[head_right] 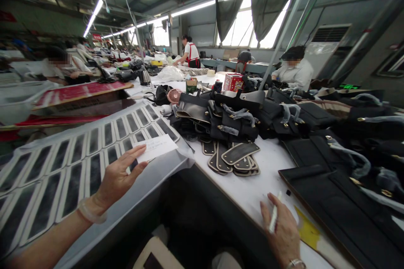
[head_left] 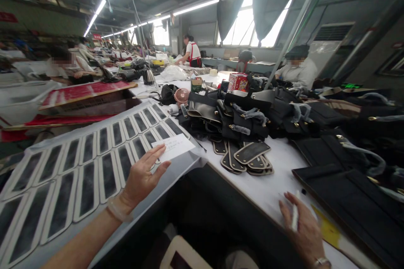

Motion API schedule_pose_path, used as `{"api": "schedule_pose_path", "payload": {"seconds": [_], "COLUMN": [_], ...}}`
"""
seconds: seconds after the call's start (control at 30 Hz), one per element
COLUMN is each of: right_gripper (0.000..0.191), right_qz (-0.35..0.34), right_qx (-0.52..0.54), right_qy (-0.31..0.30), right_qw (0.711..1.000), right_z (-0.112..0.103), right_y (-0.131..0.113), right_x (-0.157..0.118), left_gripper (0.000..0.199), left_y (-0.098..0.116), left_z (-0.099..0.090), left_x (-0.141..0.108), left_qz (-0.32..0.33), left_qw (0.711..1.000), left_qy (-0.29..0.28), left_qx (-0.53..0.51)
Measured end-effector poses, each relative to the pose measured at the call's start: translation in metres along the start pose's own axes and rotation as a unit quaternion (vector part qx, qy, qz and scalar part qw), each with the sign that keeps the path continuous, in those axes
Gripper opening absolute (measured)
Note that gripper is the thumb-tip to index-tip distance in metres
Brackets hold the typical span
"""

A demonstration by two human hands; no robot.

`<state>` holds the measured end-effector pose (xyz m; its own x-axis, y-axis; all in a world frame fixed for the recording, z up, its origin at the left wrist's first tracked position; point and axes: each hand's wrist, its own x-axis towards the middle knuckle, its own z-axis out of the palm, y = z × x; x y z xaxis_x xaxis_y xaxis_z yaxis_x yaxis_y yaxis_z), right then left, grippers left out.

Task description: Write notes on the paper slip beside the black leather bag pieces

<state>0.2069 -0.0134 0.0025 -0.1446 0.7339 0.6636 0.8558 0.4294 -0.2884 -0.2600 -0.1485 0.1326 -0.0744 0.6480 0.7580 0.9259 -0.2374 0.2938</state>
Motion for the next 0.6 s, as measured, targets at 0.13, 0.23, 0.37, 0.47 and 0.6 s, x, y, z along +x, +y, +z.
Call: {"api": "schedule_pose_path", "payload": {"seconds": [0.13, 0.23, 0.37, 0.47, 0.6], "right_gripper": [0.068, 0.071, 0.067, 0.065, 0.054], "right_qz": [0.011, 0.011, -0.016, -0.043, 0.022], "right_qx": [0.021, 0.035, 0.04, 0.025, 0.154], "right_qy": [-0.009, -0.007, -0.021, -0.024, -0.117], "right_qw": [1.0, 0.999, 0.999, 0.998, 0.981], "right_z": [0.002, 0.001, -0.014, -0.035, -0.068], "right_y": [0.004, 0.006, -0.008, -0.041, -0.108], "right_x": [-0.001, 0.003, 0.018, 0.034, 0.05], "left_gripper": [0.032, 0.03, 0.03, 0.032, 0.032], "left_y": [0.025, 0.043, 0.063, 0.074, 0.087], "left_z": [-0.017, -0.028, -0.038, -0.042, -0.042], "left_x": [-0.019, -0.034, -0.047, -0.055, -0.065], "left_qz": [-0.065, -0.138, -0.213, -0.233, -0.244], "left_qw": [0.997, 0.988, 0.971, 0.961, 0.952], "left_qy": [0.011, 0.034, 0.056, 0.078, 0.091], "left_qx": [-0.03, -0.055, -0.093, -0.128, -0.163]}}
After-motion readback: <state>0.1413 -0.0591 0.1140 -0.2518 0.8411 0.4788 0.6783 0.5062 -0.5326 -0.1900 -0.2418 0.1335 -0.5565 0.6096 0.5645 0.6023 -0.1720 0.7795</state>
